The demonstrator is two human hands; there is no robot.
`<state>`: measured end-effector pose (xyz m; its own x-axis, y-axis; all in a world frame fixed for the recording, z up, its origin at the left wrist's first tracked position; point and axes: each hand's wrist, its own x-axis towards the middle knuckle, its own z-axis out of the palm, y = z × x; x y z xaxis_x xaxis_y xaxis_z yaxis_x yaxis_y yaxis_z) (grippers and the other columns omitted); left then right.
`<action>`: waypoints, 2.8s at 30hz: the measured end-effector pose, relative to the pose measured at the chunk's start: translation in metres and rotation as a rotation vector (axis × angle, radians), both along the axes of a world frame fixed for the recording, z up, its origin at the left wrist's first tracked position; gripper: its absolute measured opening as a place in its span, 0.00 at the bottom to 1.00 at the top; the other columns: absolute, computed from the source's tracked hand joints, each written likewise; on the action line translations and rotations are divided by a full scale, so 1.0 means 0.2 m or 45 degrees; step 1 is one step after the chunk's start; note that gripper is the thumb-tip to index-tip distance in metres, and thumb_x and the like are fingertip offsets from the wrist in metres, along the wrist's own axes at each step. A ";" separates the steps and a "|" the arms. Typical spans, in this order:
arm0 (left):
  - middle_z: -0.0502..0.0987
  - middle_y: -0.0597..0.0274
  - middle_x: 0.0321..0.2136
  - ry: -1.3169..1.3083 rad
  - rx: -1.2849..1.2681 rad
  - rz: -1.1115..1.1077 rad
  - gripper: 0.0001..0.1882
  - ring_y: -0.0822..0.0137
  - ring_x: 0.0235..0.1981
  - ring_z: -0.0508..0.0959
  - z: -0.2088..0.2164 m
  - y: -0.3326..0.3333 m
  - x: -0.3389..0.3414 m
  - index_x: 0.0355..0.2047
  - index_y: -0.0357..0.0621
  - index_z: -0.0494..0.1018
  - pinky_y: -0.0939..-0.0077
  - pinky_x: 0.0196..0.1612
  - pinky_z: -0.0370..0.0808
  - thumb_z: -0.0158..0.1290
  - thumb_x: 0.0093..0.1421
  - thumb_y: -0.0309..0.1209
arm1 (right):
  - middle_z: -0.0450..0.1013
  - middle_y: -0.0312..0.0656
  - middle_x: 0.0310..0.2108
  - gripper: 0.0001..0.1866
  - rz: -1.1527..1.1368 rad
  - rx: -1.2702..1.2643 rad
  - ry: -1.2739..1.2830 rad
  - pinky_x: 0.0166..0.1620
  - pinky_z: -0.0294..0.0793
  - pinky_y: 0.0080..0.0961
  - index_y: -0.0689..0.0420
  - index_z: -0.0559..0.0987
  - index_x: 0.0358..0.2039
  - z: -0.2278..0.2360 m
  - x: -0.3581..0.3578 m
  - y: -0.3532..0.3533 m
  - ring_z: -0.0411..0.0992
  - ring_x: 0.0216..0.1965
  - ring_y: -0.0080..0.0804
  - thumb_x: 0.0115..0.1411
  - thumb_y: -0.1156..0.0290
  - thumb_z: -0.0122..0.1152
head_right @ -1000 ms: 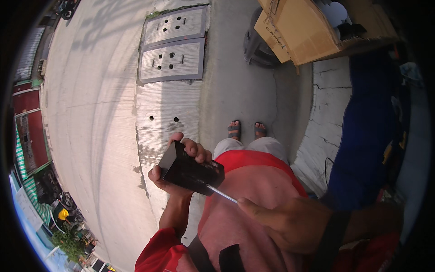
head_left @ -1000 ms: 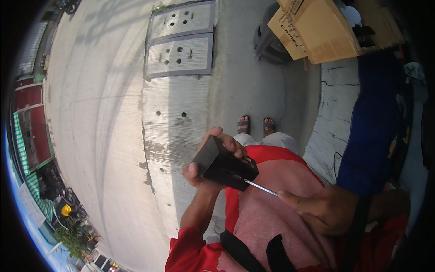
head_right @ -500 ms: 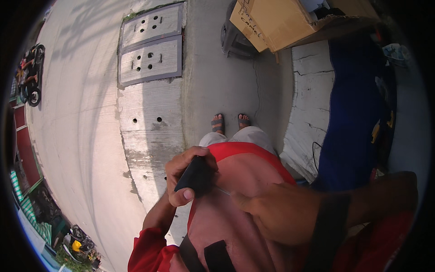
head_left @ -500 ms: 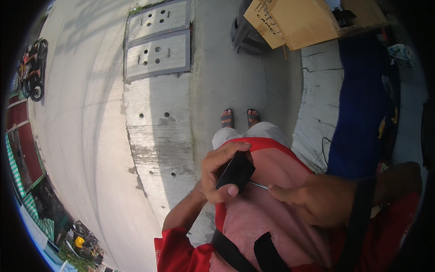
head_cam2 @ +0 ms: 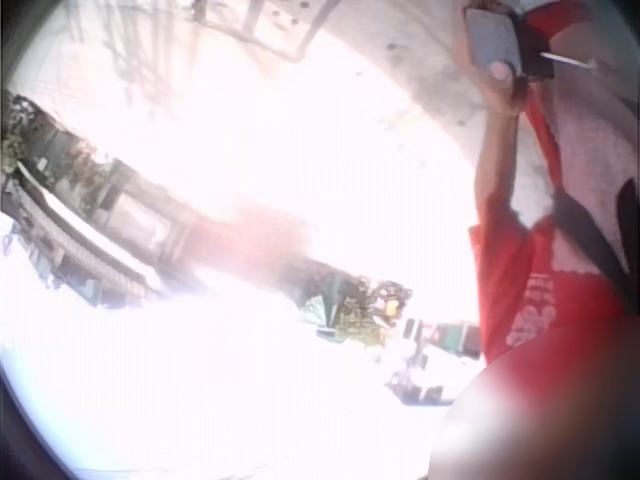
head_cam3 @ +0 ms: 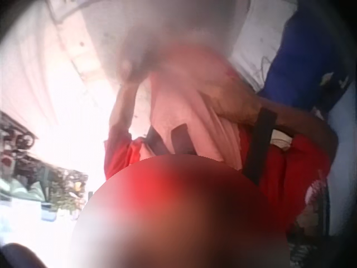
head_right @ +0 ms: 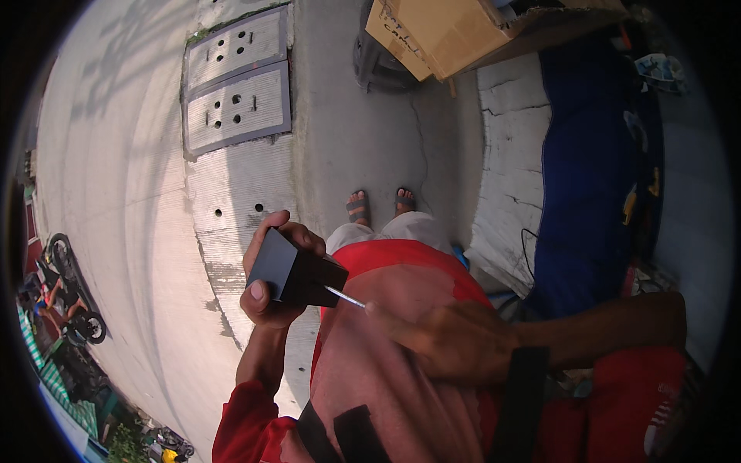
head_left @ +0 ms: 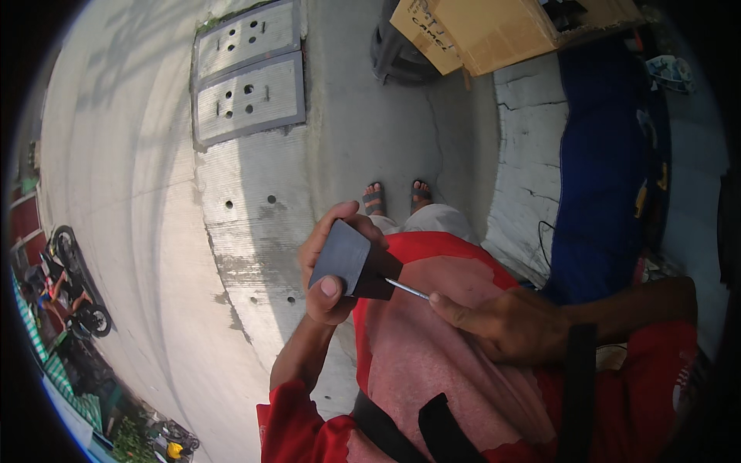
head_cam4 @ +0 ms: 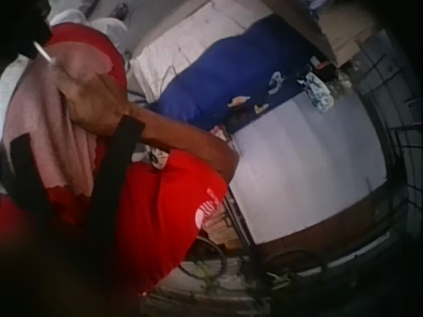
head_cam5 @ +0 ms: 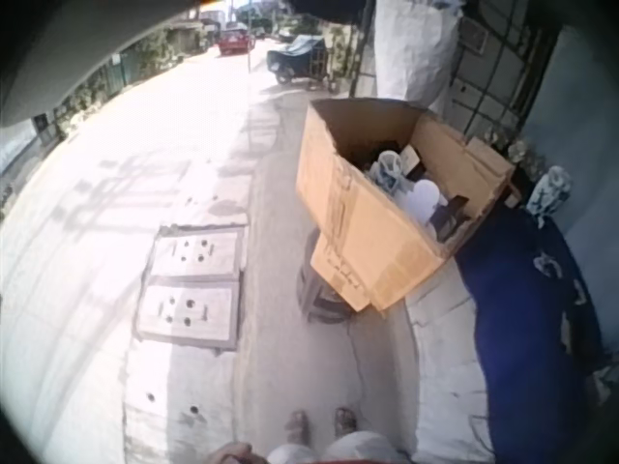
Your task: The person uses a screwdriver on a small black box, then applies hot glue to attach printed cards to cardboard pieces. They arrange the finished display units on a table and place them into a cardboard box.
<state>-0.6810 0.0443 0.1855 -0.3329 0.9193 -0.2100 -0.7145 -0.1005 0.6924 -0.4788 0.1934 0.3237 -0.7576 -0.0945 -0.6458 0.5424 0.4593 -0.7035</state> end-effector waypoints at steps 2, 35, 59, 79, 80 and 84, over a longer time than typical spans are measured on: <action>0.75 0.51 0.38 0.128 0.028 -0.072 0.50 0.59 0.39 0.78 0.02 0.01 -0.04 0.64 0.33 0.65 0.64 0.43 0.78 0.65 0.49 0.56 | 0.78 0.51 0.25 0.36 0.020 0.024 0.117 0.29 0.81 0.42 0.57 0.63 0.71 0.01 -0.02 0.02 0.79 0.24 0.48 0.59 0.77 0.54; 0.77 0.48 0.37 0.211 0.376 -0.050 0.50 0.55 0.36 0.79 0.08 0.18 -0.09 0.62 0.33 0.68 0.61 0.39 0.77 0.61 0.47 0.59 | 0.78 0.44 0.28 0.34 -0.028 0.176 0.395 0.22 0.78 0.31 0.63 0.70 0.66 0.09 0.09 0.05 0.76 0.18 0.38 0.56 0.79 0.59; 0.74 0.50 0.40 -0.452 0.429 0.124 0.53 0.51 0.41 0.78 0.06 0.13 -0.07 0.67 0.40 0.62 0.56 0.45 0.73 0.57 0.46 0.59 | 0.80 0.58 0.35 0.30 0.015 -0.102 0.220 0.22 0.75 0.24 0.72 0.67 0.63 0.27 0.00 0.09 0.73 0.17 0.28 0.59 0.84 0.53; 0.77 0.49 0.34 0.248 0.239 -0.048 0.49 0.54 0.34 0.80 0.12 0.15 -0.06 0.62 0.32 0.68 0.60 0.41 0.77 0.60 0.50 0.59 | 0.75 0.52 0.19 0.37 -0.007 0.080 -0.049 0.22 0.75 0.38 0.60 0.66 0.69 0.39 -0.16 0.12 0.74 0.15 0.43 0.56 0.79 0.55; 0.77 0.49 0.35 0.180 0.215 -0.051 0.49 0.54 0.35 0.79 0.12 0.15 -0.05 0.62 0.32 0.68 0.59 0.41 0.77 0.61 0.49 0.59 | 0.75 0.53 0.19 0.37 -0.022 0.024 -0.074 0.23 0.76 0.39 0.60 0.65 0.69 0.37 -0.16 0.12 0.75 0.16 0.44 0.56 0.79 0.55; 0.74 0.51 0.39 -0.087 0.237 0.042 0.50 0.54 0.39 0.77 0.10 0.14 -0.05 0.64 0.37 0.65 0.58 0.44 0.75 0.61 0.48 0.58 | 0.76 0.54 0.21 0.39 -0.170 -0.170 0.043 0.25 0.78 0.39 0.61 0.62 0.71 0.27 -0.10 0.11 0.76 0.18 0.46 0.56 0.80 0.54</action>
<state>-0.6904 0.0715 0.2063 -0.3542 0.9332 -0.0606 -0.7532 -0.2463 0.6099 -0.4984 0.2147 0.3772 -0.7903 -0.0748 -0.6082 0.5672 0.2862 -0.7723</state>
